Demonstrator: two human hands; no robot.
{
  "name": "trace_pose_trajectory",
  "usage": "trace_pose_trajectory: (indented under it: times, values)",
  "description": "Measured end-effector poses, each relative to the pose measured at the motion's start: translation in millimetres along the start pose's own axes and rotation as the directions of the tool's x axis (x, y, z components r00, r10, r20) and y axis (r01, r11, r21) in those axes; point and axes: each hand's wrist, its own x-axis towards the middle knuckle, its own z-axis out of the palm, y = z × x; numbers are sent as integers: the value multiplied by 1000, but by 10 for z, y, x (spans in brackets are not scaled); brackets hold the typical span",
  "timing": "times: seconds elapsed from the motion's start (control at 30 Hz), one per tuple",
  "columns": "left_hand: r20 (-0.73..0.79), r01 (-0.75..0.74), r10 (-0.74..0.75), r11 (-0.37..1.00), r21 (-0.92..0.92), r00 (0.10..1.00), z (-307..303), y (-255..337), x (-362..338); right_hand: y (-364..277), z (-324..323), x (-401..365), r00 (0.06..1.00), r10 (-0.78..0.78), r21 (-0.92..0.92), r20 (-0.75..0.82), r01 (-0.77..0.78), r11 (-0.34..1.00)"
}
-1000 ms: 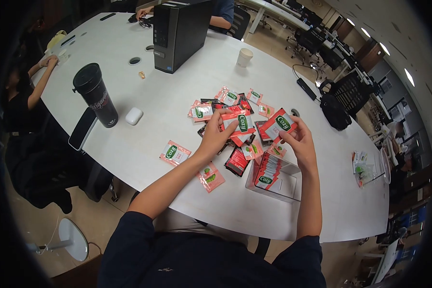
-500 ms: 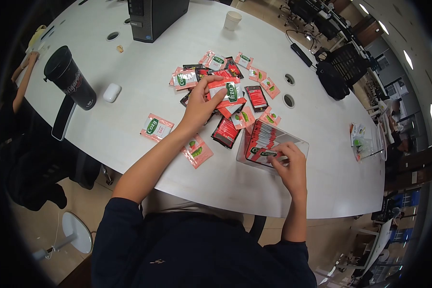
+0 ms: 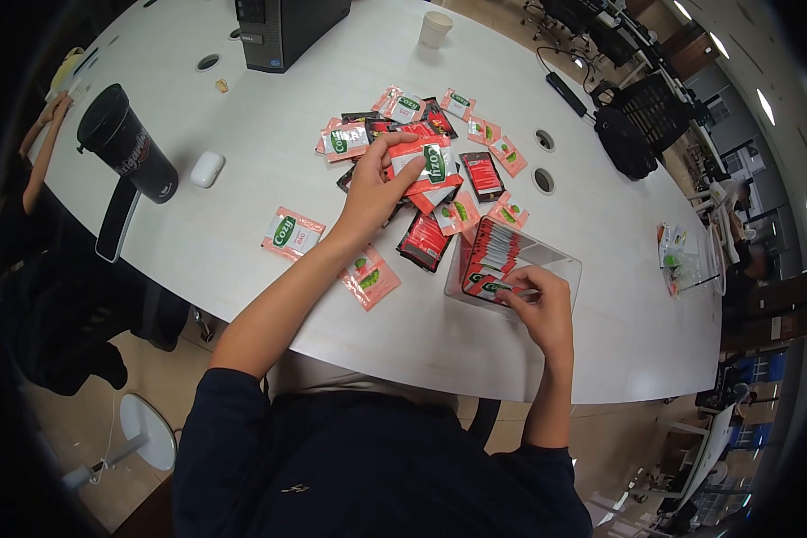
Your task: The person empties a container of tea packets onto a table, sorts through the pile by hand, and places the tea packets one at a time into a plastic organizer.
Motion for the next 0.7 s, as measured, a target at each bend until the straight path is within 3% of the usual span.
trace_pose_trajectory:
  times: [0.17, 0.27, 0.47, 0.53, 0.6, 0.63, 0.7]
  values:
    - [1, 5, -5, 999, 48, 1000, -19, -45, 18, -82, 31, -5, 999, 9, 53, -42, -6, 999]
    - [16, -1, 2, 1000, -21, 1000, -2, -9, 1, -125, 69, -12, 994, -11, 27, -108, 14, 1000]
    - [16, -30, 31, 998, -55, 999, 44, 7, -30, -179, 123, -13, 985, -126, -131, -117, 111, 985]
    - [-10, -56, 57, 997, 46, 998, 17, -60, -12, -116, 125, -19, 973, -194, -237, -123, 161, 958]
    - [-74, 7, 17, 949, 315, 997, -11, -233, -21, -54, 127, -48, 955, -261, -266, -142, 217, 939]
    - [-47, -256, 293, 893, 370, 955, 9, -296, -2, -54, 128, -54, 965, -228, -270, -130, 187, 945]
    - [-6, -167, 171, 968, 188, 985, 45, -177, -28, 71, 139, -35, 949, -288, -237, -125, 254, 938]
